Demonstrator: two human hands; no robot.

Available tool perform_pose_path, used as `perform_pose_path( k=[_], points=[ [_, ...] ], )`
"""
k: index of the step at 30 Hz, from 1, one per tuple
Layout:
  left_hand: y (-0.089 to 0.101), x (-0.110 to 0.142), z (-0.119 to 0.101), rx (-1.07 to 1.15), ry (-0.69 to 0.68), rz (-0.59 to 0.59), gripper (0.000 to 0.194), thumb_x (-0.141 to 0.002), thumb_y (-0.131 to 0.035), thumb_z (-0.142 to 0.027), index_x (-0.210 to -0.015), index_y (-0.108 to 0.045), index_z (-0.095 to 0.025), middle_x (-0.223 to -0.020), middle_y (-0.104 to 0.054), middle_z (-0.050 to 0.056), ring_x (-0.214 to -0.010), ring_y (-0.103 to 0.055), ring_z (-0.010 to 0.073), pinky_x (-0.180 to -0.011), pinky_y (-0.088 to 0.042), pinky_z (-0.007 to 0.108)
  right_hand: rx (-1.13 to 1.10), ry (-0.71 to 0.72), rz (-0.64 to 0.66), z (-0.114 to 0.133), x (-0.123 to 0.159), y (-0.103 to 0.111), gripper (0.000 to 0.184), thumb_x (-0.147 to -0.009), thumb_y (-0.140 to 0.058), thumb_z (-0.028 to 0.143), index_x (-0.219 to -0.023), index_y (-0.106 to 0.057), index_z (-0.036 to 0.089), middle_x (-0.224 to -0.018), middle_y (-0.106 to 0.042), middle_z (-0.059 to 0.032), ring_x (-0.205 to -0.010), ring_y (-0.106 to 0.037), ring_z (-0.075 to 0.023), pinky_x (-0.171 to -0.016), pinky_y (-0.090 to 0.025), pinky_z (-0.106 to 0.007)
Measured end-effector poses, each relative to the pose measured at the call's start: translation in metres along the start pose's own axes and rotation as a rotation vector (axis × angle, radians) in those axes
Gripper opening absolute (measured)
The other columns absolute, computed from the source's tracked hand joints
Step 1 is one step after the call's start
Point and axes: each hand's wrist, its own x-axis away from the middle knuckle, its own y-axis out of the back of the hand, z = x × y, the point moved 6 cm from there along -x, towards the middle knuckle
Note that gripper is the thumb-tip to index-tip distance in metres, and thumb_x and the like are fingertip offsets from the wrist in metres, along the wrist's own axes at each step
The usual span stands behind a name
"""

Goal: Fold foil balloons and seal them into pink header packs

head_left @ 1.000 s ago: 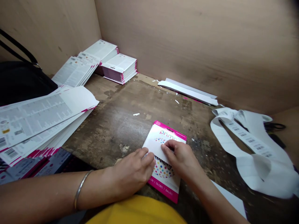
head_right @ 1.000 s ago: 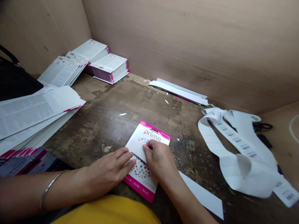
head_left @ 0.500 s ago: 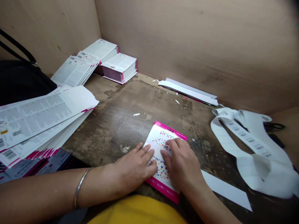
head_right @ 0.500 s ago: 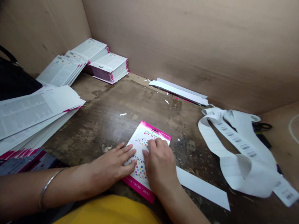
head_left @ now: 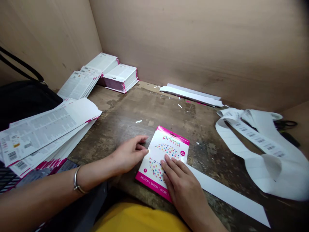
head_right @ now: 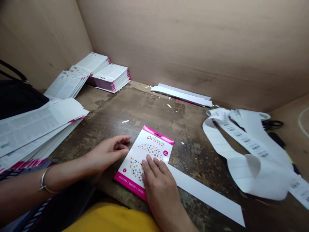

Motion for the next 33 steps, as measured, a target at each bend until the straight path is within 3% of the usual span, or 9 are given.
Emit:
perform_pose_path(
  k=[3, 5, 7, 10, 14, 17, 23, 29, 33],
  points=[
    [-0.002, -0.009, 0.005, 0.265, 0.24, 0.016, 0.06, -0.065, -0.074, -0.021, -0.12, -0.054, -0.011, -0.113, -0.063, 0.015, -0.093, -0.064, 0.0222, -0.078, -0.051, 0.033, -0.021, -0.019, -0.018, 0.0, 0.0, 0.001, 0.036, -0.088, -0.046, 0.016, -0.12, -0.061, 0.012, -0.127, -0.057, -0.0115, -0.11, -0.058, -0.0286, -0.092, -0.052, -0.045],
    [-0.005, -0.015, 0.002, 0.248, 0.317, 0.008, 0.06, -0.055, -0.081, -0.026, -0.109, -0.06, -0.01, -0.096, -0.069, 0.012, -0.081, -0.066, 0.0227, -0.066, -0.052, 0.03, -0.037, -0.026, -0.034, 0.0, 0.001, 0.003, 0.036, -0.088, -0.045, 0.015, -0.12, -0.061, 0.012, -0.126, -0.057, -0.012, -0.11, -0.058, -0.0287, -0.092, -0.052, -0.045],
    [-0.012, -0.019, -0.004, 0.166, 0.34, 0.054, 0.046, -0.053, -0.082, -0.03, -0.092, -0.066, -0.01, -0.077, -0.07, 0.009, -0.069, -0.066, 0.0225, -0.057, -0.05, 0.028, -0.062, -0.022, -0.044, 0.0, 0.002, 0.003, 0.035, -0.088, -0.045, 0.014, -0.12, -0.061, 0.012, -0.127, -0.057, -0.0117, -0.11, -0.058, -0.0287, -0.093, -0.051, -0.046],
    [-0.032, -0.016, -0.01, 0.151, 0.325, 0.137, 0.032, -0.055, -0.078, -0.027, -0.081, -0.066, -0.013, -0.074, -0.071, 0.008, -0.066, -0.067, 0.0251, -0.055, -0.051, 0.03, -0.113, -0.027, -0.049, -0.002, 0.006, 0.002, 0.037, -0.088, -0.047, 0.013, -0.123, -0.058, 0.013, -0.129, -0.055, -0.0107, -0.113, -0.056, -0.0286, -0.095, -0.05, -0.047],
    [-0.048, -0.005, -0.007, 0.373, 0.294, 0.094, 0.043, -0.062, -0.074, -0.022, -0.101, -0.058, -0.015, -0.093, -0.071, 0.011, -0.075, -0.068, 0.026, -0.063, -0.055, 0.035, -0.168, -0.055, -0.066, -0.004, 0.008, 0.006, 0.035, -0.088, -0.049, 0.014, -0.122, -0.059, 0.013, -0.129, -0.055, -0.0113, -0.115, -0.055, -0.028, -0.097, -0.049, -0.045],
    [-0.056, 0.0, -0.004, 0.588, 0.279, 0.157, 0.049, -0.066, -0.075, -0.023, -0.108, -0.052, -0.014, -0.1, -0.069, 0.014, -0.079, -0.069, 0.0269, -0.07, -0.055, 0.039, -0.189, -0.068, -0.104, -0.005, 0.007, 0.019, 0.033, -0.089, -0.048, 0.015, -0.119, -0.061, 0.013, -0.129, -0.056, -0.0116, -0.116, -0.054, -0.0279, -0.098, -0.048, -0.045],
    [-0.057, 0.01, -0.017, 0.793, 0.137, 0.11, 0.058, -0.071, -0.075, -0.025, -0.12, -0.044, -0.02, -0.112, -0.066, 0.011, -0.094, -0.066, 0.028, -0.081, -0.054, 0.042, -0.041, -0.117, -0.27, 0.007, 0.01, 0.04, 0.037, -0.088, -0.045, 0.012, -0.12, -0.056, -0.001, -0.129, -0.05, -0.0252, -0.127, -0.04, -0.0331, -0.098, -0.047, -0.048],
    [-0.064, 0.024, -0.014, 0.896, 0.088, 0.074, 0.064, -0.075, -0.072, -0.024, -0.129, -0.039, -0.029, -0.118, -0.064, 0.007, -0.096, -0.066, 0.0246, -0.087, -0.053, 0.04, -0.149, -0.399, -0.364, -0.005, 0.026, 0.033, 0.052, -0.091, -0.045, 0.022, -0.138, -0.036, 0.003, -0.142, -0.035, -0.0246, -0.133, -0.029, -0.0336, -0.099, -0.043, -0.053],
    [-0.066, 0.026, -0.008, 0.972, 0.094, 0.111, 0.062, -0.076, -0.07, -0.022, -0.128, -0.038, -0.03, -0.12, -0.063, 0.008, -0.096, -0.066, 0.0247, -0.086, -0.053, 0.041, -0.548, -0.621, -0.334, -0.03, 0.031, 0.028, 0.054, -0.091, -0.046, 0.031, -0.139, -0.037, 0.007, -0.141, -0.039, -0.021, -0.128, -0.041, -0.032, -0.1, -0.042, -0.05]
  ],
)
